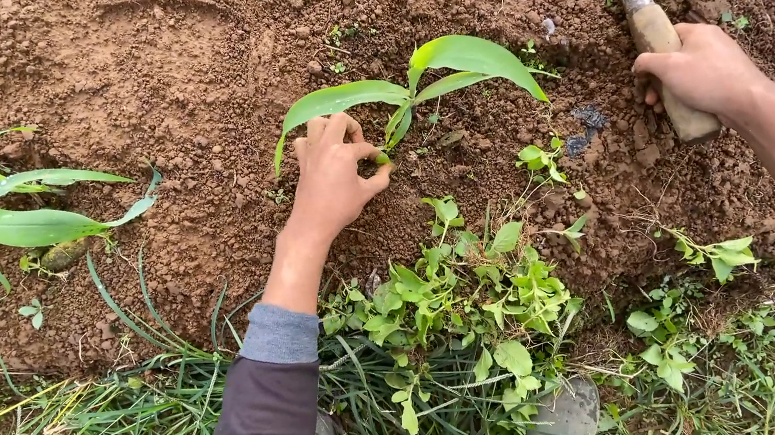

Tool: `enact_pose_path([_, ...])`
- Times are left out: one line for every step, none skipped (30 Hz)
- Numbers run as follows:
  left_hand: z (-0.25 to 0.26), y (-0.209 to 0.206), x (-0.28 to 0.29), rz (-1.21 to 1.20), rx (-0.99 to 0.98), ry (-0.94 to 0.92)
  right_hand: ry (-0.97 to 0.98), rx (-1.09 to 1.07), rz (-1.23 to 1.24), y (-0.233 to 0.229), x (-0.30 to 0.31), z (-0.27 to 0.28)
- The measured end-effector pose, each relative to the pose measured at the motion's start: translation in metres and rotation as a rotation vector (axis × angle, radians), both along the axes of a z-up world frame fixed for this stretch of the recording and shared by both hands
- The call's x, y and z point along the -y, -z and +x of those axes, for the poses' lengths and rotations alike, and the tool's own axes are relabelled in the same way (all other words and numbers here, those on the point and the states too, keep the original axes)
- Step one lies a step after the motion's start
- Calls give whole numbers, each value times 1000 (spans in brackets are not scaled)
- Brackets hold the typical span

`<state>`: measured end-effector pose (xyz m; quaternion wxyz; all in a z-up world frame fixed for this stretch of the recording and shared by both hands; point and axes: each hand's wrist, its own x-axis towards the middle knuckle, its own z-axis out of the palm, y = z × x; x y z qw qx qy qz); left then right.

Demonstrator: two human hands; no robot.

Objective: The person weeds around small corn plants in a garden bed. They use their hands to pull out small weeds and a sickle to loosen the soil and clear vegetation around the base of the plants.

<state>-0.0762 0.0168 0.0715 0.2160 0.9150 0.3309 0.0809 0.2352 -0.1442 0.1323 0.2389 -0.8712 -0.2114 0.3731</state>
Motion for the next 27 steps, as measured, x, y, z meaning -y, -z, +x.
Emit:
enact_pose_path([-3, -13, -1, -111, -11, 98, -5, 5, -2, 0, 0, 0])
enact_pose_path([-4, -26, -1, -112, -12, 97, -5, 4, -3, 0, 0, 0])
enact_pose_path([-6, -40, -2, -283, -152, 144, -4, 4, -6, 0, 0, -1])
enact_pose_path([-7, -53, -3, -452, -291, 191, -2, 4, -8, 0, 0, -1])
enact_pose_path([-8, -54, -2, -452, -291, 191, -3, 4, -8, 2, 1, 0])
enact_pose_path([-9, -56, -2, -335, -249, 168, -1, -3, 14, 3, 1, 1])
enact_pose_path([-9, -58, -3, -217, -206, 146, 0, -10, 37, 3, 2, 2])
enact_pose_path([-2, -49, -2, -216, -203, 149, 3, -6, 38, -1, 1, 0])
enact_pose_path([4, -41, -1, -168, -137, 114, 5, -13, 36, -5, 0, -2])
enact_pose_path([10, -32, 0, -122, -70, 75, 4, -19, 34, -10, -3, -5])
enact_pose_path([17, -22, 2, -121, -65, 74, 3, -14, 34, -14, 0, -13])
enact_pose_path([25, -11, 3, -97, -57, 56, 34, -23, 57, -19, 0, -20])
enact_pose_path([31, -2, 4, -73, -48, 37, 65, -33, 81, -25, -1, -28])
enact_pose_path([37, 1, 3, -68, -37, 36, 63, -21, 85, -22, 0, -32])
enact_pose_path([43, 4, 1, -84, 6, -23, 117, -23, 144, -19, 0, -37])
enact_pose_path([50, 8, 0, -103, 50, -75, 177, -24, 200, -16, 1, -40])
enact_pose_path([56, 15, -6, -102, 64, -71, 179, -10, 202, -17, -1, -43])
enact_pose_path([60, 24, -10, -100, 12, -51, 225, -110, 257, -15, 0, -48])
enact_pose_path([65, 33, -13, -98, -40, -31, 270, -210, 312, -13, 0, -53])
enact_pose_path([68, 40, -16, -106, -35, -22, 278, -202, 306, -15, 1, -57])
enact_pose_path([71, 47, -19, -114, 31, -33, 284, -181, 272, -17, 3, -60])
enact_pose_path([77, 50, -27, -109, 106, -44, 287, -152, 252, -22, 0, -62])
enact_pose_path([76, 41, -29, -104, 120, -34, 294, -137, 261, -22, 1, -68])
enact_pose_path([72, 32, -30, -136, 116, 5, 260, -65, 279, -20, 4, -77])
enact_pose_path([68, 24, -30, -168, 111, 44, 226, 7, 297, -17, 6, -84])
enact_pose_path([71, 28, -38, -162, 113, 57, 238, 12, 304, -15, 6, -91])
enact_pose_path([74, 32, -46, -146, 157, 93, 272, -6, 299, -12, 5, -96])
